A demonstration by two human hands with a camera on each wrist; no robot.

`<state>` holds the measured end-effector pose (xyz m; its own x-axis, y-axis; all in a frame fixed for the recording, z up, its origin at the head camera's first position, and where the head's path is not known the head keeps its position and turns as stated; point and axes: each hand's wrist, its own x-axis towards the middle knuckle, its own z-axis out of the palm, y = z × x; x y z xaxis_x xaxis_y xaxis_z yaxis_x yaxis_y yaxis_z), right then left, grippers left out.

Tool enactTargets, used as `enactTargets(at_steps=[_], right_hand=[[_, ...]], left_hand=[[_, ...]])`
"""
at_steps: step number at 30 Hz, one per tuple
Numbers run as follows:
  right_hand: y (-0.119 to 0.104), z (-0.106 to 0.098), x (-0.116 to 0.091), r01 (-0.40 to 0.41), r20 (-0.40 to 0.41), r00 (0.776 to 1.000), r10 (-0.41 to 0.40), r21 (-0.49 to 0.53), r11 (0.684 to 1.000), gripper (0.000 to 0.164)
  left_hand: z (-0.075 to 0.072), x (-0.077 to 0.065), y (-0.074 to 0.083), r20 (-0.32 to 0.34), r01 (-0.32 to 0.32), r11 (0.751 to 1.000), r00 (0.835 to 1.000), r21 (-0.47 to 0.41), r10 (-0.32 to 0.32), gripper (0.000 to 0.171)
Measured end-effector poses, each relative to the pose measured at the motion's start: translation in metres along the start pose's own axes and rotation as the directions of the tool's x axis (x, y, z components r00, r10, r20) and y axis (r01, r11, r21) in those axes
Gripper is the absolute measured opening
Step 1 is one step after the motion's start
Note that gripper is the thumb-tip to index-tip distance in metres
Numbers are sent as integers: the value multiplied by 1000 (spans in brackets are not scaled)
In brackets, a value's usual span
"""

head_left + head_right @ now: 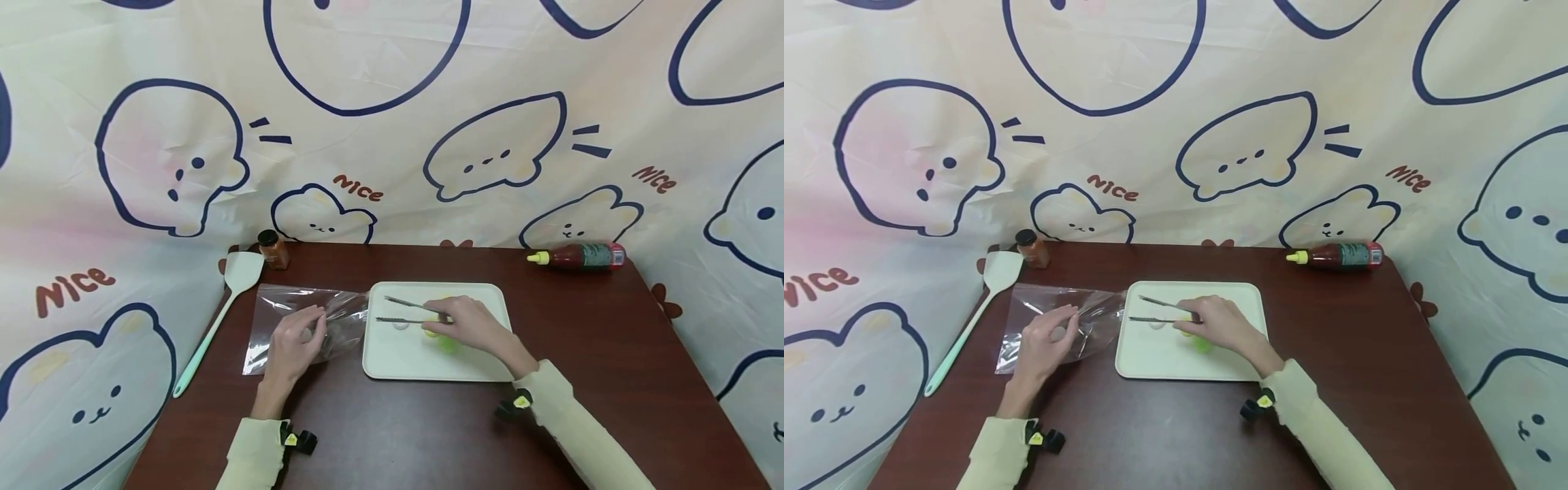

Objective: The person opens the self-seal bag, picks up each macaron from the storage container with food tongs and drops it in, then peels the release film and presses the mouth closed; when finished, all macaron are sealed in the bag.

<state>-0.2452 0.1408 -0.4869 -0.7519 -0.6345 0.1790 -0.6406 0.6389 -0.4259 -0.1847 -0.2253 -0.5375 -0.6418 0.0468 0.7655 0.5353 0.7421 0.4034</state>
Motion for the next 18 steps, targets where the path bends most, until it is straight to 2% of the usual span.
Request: enactTargets(at_steps=[8, 11, 18], right_hand=[[9, -23, -44, -150, -33, 988, 150, -6, 989, 44], [9, -31, -58, -199, -45, 979, 199, -6, 980, 48], [10, -43, -81, -214, -129, 970, 206, -48, 976, 45]], left_hand=[[-5, -1, 2, 75, 49, 999, 996, 19, -51, 16], [-5, -3, 1, 79, 55, 998, 995, 23, -57, 16], [-2, -3, 0, 61, 35, 999, 998, 11, -36, 15]])
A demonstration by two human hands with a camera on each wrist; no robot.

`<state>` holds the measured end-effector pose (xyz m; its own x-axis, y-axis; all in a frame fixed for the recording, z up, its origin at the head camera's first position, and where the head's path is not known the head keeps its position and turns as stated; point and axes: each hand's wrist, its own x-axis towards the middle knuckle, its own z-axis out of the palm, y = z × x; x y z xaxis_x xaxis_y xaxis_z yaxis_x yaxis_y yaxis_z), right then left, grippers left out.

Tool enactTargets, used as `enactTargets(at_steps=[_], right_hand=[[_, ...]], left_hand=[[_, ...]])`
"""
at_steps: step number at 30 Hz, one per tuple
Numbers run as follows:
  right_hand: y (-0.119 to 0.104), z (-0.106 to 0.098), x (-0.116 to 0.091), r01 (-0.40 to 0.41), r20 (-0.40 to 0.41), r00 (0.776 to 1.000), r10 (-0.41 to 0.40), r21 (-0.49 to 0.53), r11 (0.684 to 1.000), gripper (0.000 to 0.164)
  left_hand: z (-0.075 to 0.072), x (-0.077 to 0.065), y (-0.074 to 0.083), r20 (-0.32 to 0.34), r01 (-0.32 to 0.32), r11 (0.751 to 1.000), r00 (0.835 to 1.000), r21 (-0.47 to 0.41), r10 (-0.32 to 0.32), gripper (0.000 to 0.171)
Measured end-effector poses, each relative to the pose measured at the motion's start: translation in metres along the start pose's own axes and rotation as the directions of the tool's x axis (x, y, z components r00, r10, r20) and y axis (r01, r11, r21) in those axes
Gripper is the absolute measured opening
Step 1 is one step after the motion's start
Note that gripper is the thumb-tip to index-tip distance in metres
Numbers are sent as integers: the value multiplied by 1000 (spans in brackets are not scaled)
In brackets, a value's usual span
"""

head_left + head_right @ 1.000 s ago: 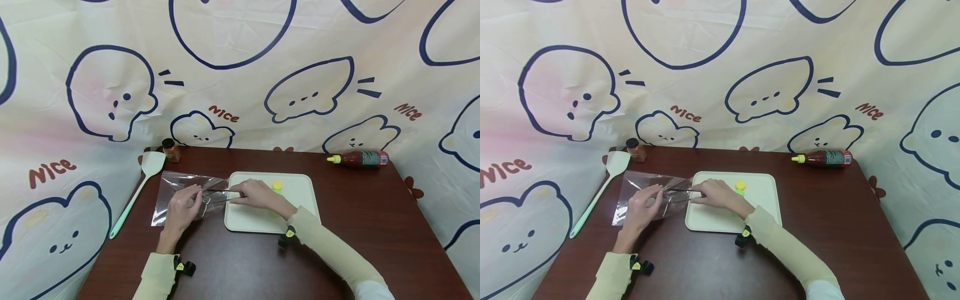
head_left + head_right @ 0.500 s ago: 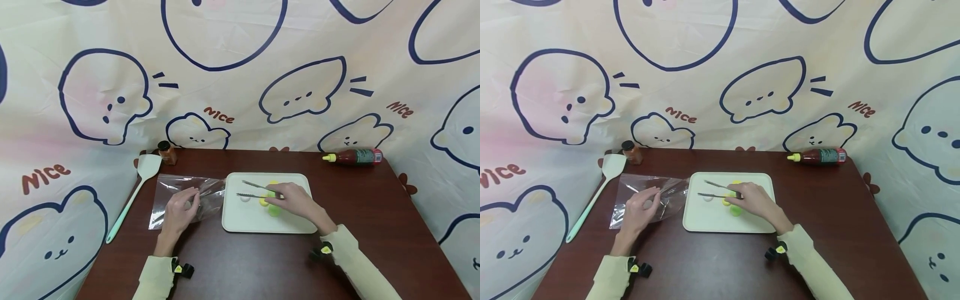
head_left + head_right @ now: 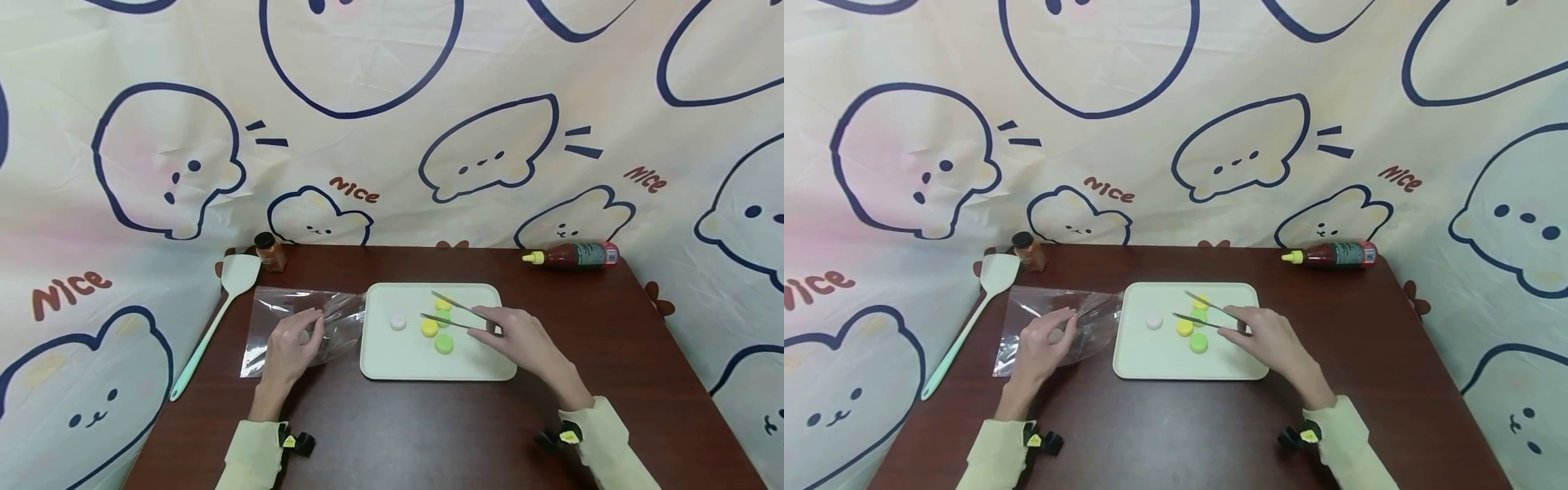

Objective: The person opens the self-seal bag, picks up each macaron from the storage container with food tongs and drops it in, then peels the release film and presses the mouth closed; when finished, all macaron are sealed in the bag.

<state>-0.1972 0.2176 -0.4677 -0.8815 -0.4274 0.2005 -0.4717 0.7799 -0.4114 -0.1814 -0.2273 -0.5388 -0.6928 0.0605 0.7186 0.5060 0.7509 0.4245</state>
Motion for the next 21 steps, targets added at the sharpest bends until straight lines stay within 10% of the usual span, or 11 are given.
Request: enactTargets(at_steps=[21], right_hand=[[24, 21, -54, -92, 11, 996, 92, 49, 995, 39]], left_hand=[[2, -1, 0, -2, 6, 1000, 1000, 22, -6, 15]])
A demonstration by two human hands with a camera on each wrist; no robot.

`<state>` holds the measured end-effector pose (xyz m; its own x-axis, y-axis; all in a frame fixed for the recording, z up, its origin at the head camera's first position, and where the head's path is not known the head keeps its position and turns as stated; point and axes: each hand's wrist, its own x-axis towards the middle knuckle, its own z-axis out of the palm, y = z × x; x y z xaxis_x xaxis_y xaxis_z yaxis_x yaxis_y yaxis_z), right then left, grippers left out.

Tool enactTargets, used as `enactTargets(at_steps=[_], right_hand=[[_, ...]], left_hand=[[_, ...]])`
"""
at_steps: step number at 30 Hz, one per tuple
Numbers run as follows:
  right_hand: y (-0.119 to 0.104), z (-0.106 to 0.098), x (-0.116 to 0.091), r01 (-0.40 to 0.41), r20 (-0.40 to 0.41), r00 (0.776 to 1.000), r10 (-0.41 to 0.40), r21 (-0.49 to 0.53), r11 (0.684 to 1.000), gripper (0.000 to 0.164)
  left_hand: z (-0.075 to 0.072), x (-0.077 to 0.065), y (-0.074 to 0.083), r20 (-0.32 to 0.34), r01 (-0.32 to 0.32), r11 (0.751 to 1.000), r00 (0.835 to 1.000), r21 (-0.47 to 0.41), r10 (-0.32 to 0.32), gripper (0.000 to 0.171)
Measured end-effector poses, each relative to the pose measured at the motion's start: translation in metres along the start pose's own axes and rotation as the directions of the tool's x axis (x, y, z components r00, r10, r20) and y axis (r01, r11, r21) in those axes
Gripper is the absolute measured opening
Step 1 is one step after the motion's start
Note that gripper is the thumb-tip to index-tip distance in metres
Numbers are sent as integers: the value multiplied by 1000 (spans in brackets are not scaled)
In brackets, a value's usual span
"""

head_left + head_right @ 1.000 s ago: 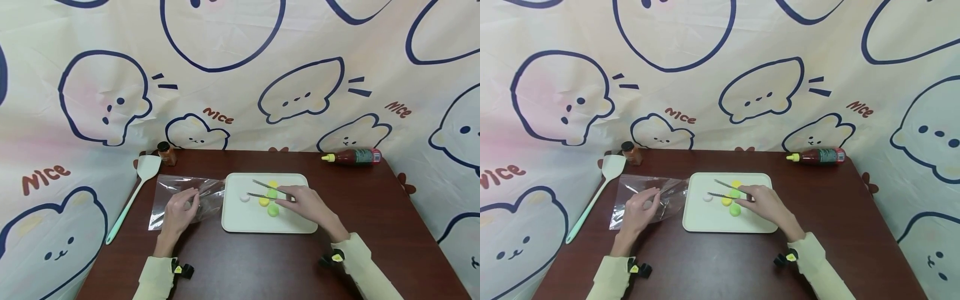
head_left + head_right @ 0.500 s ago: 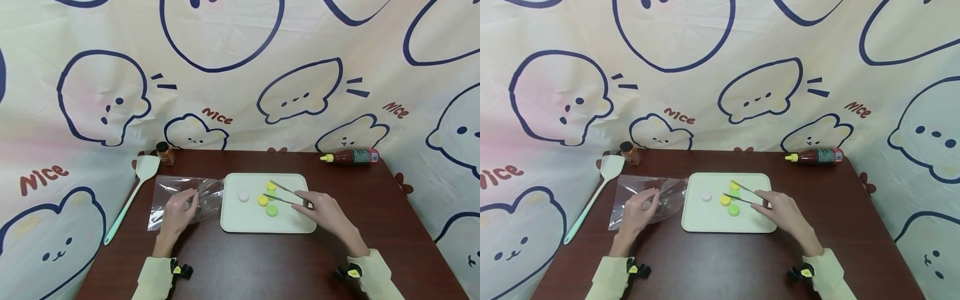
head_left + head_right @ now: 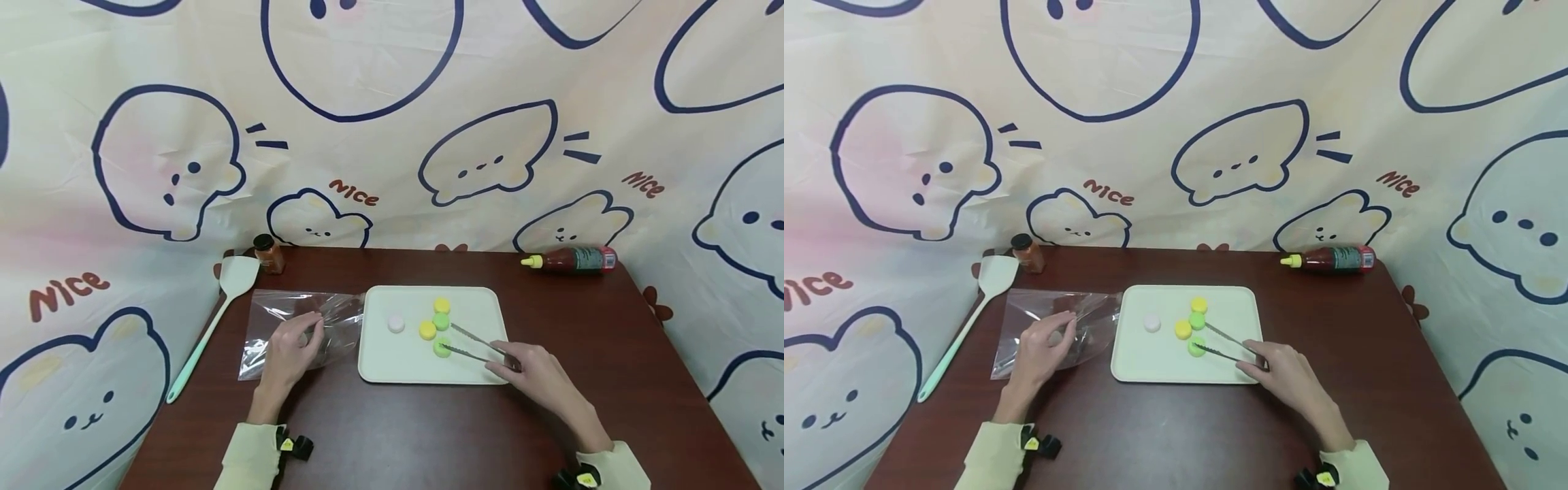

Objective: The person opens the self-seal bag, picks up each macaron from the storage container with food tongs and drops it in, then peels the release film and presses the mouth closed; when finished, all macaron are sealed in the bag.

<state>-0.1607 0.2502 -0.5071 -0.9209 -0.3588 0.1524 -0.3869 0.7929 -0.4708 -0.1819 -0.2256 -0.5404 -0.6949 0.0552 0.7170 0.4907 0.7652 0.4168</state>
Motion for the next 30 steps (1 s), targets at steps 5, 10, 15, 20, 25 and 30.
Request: enactTargets(at_steps=[5, 10, 15, 20, 25, 30], right_hand=[[-1, 8, -4, -22, 37, 999, 22, 7, 1000, 41], [-3, 9, -3, -34, 75, 997, 36, -32, 999, 39], [-6, 10, -1, -40, 101, 994, 45, -55, 998, 36], [-5, 11, -1, -52, 126, 990, 60, -64, 997, 36], [-3, 11, -2, -27, 115, 993, 33, -59, 998, 36], [-1, 11, -4, 8, 99, 995, -3, -47, 999, 36]], left_hand=[[0, 1, -1, 15, 9, 1000, 1000, -10, -9, 16], [1, 1, -1, 16, 7, 1000, 1000, -17, -7, 15], [1, 1, -1, 11, 1, 1000, 1000, -24, -1, 14], [0, -1, -1, 21, 14, 1000, 1000, -23, -13, 14], [0, -2, 0, 20, 21, 1000, 1000, -11, -20, 15], [-2, -1, 1, 25, 29, 1000, 999, -10, -29, 16]])
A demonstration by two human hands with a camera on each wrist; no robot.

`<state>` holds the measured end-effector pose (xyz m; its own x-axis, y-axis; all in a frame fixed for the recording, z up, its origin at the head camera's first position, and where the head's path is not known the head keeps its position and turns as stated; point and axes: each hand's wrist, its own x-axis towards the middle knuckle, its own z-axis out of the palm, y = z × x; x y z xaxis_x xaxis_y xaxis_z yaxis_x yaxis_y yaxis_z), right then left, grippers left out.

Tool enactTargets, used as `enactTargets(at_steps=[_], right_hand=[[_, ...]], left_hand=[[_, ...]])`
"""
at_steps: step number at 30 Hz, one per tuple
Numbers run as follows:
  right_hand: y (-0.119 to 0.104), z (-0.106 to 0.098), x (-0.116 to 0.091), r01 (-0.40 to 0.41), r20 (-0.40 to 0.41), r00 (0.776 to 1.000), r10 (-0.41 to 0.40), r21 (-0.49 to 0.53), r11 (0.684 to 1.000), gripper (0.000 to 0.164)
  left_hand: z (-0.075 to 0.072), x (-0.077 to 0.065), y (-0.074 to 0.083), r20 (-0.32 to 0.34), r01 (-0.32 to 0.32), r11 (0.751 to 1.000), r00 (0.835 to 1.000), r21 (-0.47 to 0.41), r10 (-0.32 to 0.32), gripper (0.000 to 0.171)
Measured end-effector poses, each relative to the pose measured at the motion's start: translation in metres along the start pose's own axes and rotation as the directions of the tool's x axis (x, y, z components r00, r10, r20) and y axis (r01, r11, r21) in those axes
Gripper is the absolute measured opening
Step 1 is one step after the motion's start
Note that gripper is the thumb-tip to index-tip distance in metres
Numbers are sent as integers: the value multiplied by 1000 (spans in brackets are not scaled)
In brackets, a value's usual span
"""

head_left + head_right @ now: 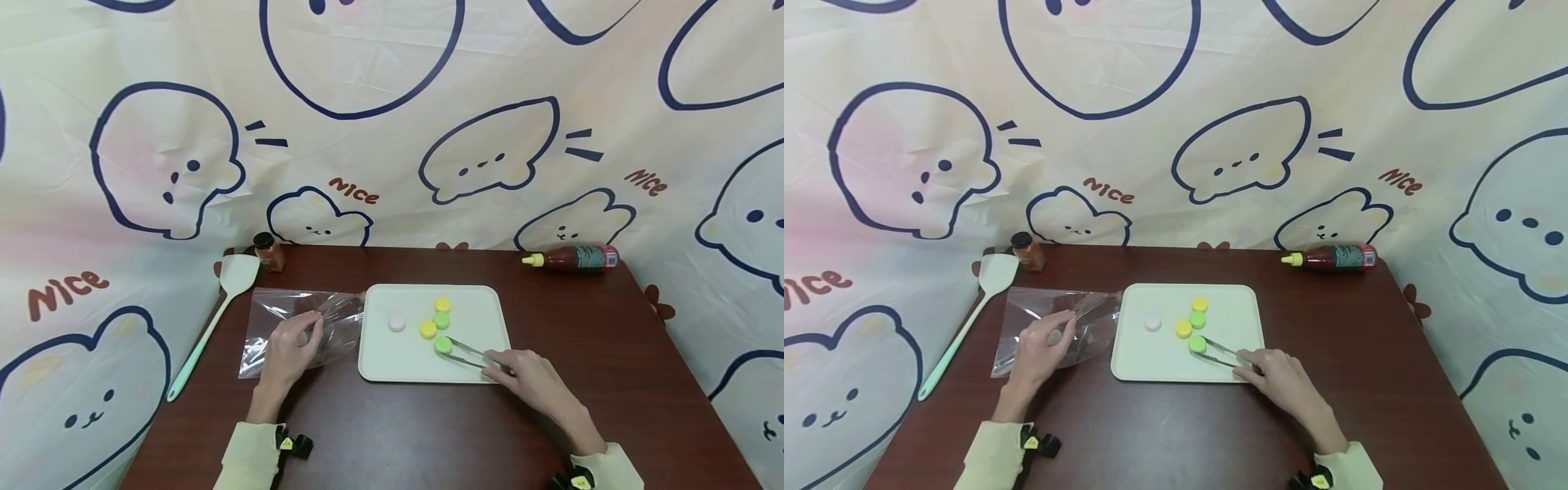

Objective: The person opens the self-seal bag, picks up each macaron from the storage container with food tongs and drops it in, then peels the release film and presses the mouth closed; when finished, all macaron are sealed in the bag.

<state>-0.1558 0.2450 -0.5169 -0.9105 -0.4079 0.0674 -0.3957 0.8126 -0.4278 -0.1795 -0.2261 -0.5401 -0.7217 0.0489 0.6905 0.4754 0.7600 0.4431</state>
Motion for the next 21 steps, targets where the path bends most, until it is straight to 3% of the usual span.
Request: enactTargets(at_steps=[14, 21], right_hand=[[4, 3, -2, 15, -21, 1000, -15, -13, 1000, 37], [5, 0, -2, 6, -22, 1000, -5, 30, 1000, 40]], left_hand=[[-1, -1, 0, 2, 10, 1000, 1000, -7, -10, 15], [-1, -1, -2, -20, -7, 1000, 1000, -15, 7, 14]])
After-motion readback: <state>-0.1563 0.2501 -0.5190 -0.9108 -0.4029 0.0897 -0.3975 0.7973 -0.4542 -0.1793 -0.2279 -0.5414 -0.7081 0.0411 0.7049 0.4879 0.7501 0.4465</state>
